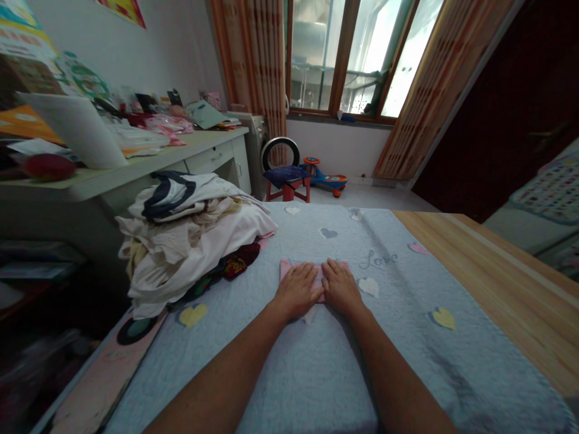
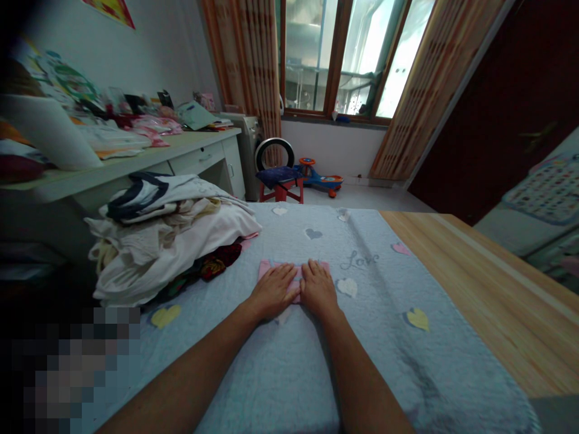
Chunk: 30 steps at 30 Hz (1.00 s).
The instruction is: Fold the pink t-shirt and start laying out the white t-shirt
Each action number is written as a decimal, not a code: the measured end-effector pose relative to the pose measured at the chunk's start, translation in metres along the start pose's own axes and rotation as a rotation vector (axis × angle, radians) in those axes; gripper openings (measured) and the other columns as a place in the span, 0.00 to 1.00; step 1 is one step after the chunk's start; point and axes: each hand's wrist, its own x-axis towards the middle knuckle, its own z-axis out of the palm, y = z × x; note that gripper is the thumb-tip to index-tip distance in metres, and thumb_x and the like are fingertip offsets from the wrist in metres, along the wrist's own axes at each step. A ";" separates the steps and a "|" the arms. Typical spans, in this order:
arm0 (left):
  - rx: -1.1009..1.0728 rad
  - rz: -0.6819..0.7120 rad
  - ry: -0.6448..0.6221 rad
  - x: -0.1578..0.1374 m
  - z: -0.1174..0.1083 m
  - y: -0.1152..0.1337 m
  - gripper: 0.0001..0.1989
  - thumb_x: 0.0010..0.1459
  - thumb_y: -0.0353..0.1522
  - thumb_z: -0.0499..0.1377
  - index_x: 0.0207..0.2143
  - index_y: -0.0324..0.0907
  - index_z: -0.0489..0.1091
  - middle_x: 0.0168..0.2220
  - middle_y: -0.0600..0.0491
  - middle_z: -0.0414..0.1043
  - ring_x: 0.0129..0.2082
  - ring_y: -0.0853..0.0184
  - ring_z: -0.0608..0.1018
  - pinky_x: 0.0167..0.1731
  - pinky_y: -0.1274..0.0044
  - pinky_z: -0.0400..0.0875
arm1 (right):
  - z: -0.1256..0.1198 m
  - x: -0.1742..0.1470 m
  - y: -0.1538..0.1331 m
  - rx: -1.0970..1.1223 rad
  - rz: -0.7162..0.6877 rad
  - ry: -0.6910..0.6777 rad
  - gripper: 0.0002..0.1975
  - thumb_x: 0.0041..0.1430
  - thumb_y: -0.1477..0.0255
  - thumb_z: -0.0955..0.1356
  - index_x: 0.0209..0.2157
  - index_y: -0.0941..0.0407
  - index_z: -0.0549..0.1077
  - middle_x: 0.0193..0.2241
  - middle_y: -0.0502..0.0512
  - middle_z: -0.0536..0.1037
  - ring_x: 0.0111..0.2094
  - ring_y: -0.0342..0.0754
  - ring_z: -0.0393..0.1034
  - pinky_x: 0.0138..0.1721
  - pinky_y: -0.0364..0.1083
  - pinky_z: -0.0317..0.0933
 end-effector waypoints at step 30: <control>0.006 -0.025 -0.063 0.003 -0.001 0.001 0.29 0.69 0.44 0.43 0.67 0.40 0.55 0.69 0.46 0.53 0.69 0.59 0.55 0.66 0.62 0.47 | 0.003 0.000 0.000 -0.045 0.046 0.017 0.25 0.68 0.71 0.58 0.63 0.63 0.62 0.66 0.69 0.59 0.67 0.57 0.51 0.66 0.55 0.43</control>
